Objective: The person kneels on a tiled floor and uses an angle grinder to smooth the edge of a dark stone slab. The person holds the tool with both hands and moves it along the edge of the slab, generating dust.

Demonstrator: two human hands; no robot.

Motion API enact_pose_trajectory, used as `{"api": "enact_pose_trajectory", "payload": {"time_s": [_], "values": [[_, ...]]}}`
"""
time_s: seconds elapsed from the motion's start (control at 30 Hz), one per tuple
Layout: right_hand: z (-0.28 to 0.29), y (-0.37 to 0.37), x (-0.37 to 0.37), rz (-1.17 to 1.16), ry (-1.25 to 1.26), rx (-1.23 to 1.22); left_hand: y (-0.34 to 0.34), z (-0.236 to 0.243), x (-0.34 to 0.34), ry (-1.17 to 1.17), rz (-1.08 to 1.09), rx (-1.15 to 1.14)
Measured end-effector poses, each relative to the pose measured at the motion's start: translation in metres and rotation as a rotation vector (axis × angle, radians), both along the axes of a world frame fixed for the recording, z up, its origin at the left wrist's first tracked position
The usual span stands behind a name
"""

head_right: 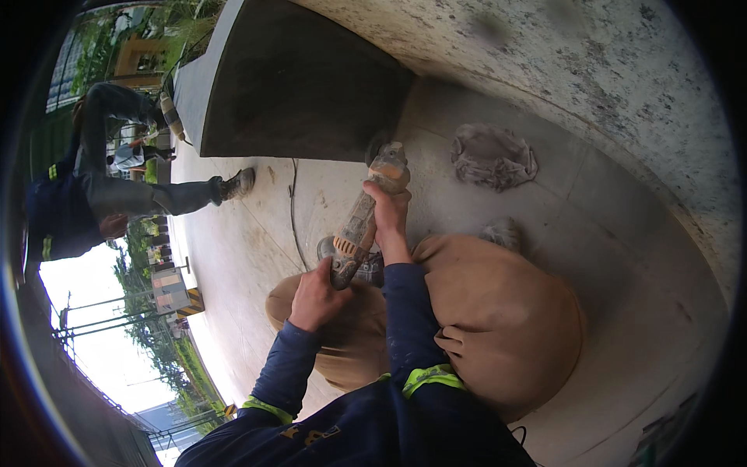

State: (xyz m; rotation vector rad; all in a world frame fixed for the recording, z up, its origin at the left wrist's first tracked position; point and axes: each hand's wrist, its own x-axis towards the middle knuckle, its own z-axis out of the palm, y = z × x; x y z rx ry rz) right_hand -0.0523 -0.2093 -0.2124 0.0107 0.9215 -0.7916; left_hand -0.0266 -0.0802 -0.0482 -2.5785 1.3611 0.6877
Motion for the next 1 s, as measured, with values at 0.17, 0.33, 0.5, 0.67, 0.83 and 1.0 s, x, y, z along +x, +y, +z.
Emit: {"api": "enact_pose_trajectory", "payload": {"time_s": [0.17,0.33,0.5,0.67,0.83,1.0], "values": [[-0.025,-0.003,0.016,-0.024,-0.009,0.057,-0.024,0.002,0.003,-0.015,-0.05,0.051],[-0.007,-0.006,0.014,0.03,0.062,0.108,-0.023,0.001,0.007,-0.039,-0.05,0.013],[-0.002,-0.015,0.011,0.04,0.072,0.087,-0.028,0.001,0.011,-0.013,-0.043,0.025],[-0.008,-0.015,0.013,-0.025,0.026,0.042,-0.039,0.006,0.007,-0.011,-0.014,0.044],[-0.002,-0.015,0.007,-0.053,-0.065,0.084,-0.046,0.009,0.005,-0.007,0.009,0.083],[-0.007,-0.011,0.009,-0.059,-0.074,0.09,-0.037,0.005,0.005,-0.003,-0.004,0.053]]}}
